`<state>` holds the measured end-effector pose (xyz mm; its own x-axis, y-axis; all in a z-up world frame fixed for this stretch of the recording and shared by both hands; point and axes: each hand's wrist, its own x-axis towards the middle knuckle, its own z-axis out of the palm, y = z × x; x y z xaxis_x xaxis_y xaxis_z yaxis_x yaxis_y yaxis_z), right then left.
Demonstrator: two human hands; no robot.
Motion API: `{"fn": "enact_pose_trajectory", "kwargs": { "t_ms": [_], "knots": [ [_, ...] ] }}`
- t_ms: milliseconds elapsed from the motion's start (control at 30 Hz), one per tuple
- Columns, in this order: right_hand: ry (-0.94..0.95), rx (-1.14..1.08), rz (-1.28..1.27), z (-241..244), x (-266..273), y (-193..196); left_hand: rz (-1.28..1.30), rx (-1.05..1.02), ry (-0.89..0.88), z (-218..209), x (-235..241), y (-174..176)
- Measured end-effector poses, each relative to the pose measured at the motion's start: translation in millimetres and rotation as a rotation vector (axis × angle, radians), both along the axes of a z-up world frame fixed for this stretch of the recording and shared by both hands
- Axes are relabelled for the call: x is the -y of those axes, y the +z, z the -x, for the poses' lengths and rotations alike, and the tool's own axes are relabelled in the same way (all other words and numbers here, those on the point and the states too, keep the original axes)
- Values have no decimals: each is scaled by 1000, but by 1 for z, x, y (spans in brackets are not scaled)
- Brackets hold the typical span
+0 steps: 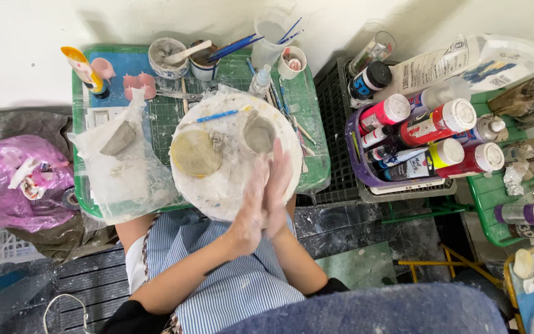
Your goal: The person shapes clay by hand on a banding wheel, first pressing a small hollow form into shape and then rolling a piece of clay into a spherical shape between their palms.
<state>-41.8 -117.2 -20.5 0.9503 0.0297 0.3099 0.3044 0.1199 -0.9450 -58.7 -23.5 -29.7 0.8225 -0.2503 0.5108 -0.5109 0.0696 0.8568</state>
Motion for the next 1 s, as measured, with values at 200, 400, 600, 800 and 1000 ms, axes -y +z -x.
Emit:
{"fn": "enact_pose_trajectory", "kwargs": {
  "t_ms": [200,400,600,800,1000],
  "knots": [
    [239,492,138,35,-19,30,62,-173,-67,-37,-24,3],
    [-116,123,289,-7,-8,12,41,20,-48,-8,-10,11],
    [26,202,260,26,-23,-21,32,-69,157,-31,-35,-2],
    [30,179,137,0,-24,11,311,-226,-89,-2,-13,0],
    [217,164,177,19,-27,-25,46,-123,104,-31,-42,3]
  ]
}}
